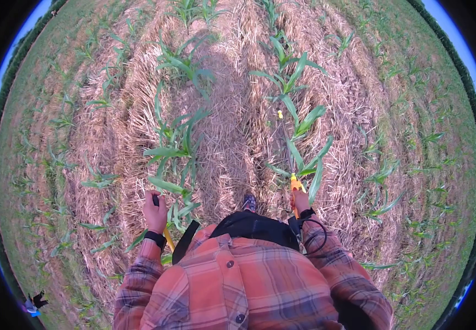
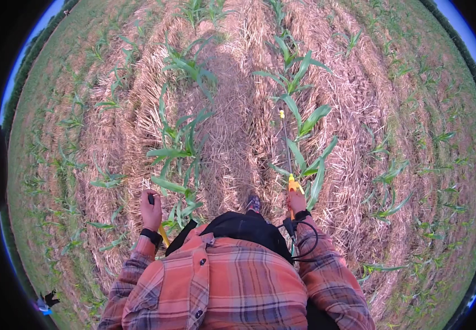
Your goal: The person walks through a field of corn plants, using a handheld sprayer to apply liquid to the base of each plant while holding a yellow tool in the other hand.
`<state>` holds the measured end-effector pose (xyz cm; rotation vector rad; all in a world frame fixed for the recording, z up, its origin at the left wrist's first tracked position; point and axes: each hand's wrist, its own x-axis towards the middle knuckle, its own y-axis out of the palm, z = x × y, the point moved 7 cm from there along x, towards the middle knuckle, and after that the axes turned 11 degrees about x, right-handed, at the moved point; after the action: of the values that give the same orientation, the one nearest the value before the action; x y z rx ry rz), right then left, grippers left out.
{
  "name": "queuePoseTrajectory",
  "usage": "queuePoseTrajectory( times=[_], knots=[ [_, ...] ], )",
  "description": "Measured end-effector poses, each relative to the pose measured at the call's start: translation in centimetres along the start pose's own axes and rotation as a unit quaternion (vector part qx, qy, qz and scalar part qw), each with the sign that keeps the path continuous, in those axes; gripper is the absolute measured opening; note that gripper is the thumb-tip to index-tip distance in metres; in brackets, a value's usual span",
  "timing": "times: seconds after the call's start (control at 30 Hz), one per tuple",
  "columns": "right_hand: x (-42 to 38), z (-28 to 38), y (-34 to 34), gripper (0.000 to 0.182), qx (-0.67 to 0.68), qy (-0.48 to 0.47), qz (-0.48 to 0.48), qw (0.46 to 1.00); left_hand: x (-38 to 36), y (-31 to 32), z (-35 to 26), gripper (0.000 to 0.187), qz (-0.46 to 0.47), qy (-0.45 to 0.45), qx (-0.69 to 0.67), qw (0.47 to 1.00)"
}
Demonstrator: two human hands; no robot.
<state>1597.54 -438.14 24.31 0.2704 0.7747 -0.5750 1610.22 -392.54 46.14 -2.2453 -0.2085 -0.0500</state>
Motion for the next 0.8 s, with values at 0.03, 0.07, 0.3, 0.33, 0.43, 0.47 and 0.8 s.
queuePoseTrajectory(
  times=[0.03,0.07,0.3,0.33,0.43,0.47,0.8],
  knots=[
    [0.9,0.6,-0.6,0.027,0.018,0.000,0.004,1.000,0.3,0.3,-0.5,0.008,0.006,-0.005,-0.005,1.000],
    [1.9,1.0,-1.2,0.028,0.037,0.001,0.009,0.999,0.5,0.5,-0.6,0.008,0.000,-0.007,-0.003,1.000],
    [5.3,3.0,-1.3,0.028,0.035,-0.029,-0.014,0.999,2.3,0.8,-0.2,0.011,-0.029,-0.023,0.019,0.999],
    [5.7,3.0,-0.9,0.029,0.032,-0.033,-0.013,0.999,2.8,1.0,0.0,0.011,-0.032,-0.016,0.025,0.999],
    [5.9,2.9,1.1,0.030,0.001,-0.008,-0.008,1.000,4.7,1.2,-1.0,0.010,-0.021,-0.033,0.040,0.998],
    [5.7,2.9,2.1,0.032,-0.024,0.005,0.007,1.000,5.5,1.5,-0.9,0.010,-0.022,-0.036,0.039,0.998],
    [5.8,6.3,16.3,0.038,-0.356,-0.107,0.169,0.913,15.8,2.1,3.9,0.012,-0.012,-0.076,-0.044,0.996]
  ],
)
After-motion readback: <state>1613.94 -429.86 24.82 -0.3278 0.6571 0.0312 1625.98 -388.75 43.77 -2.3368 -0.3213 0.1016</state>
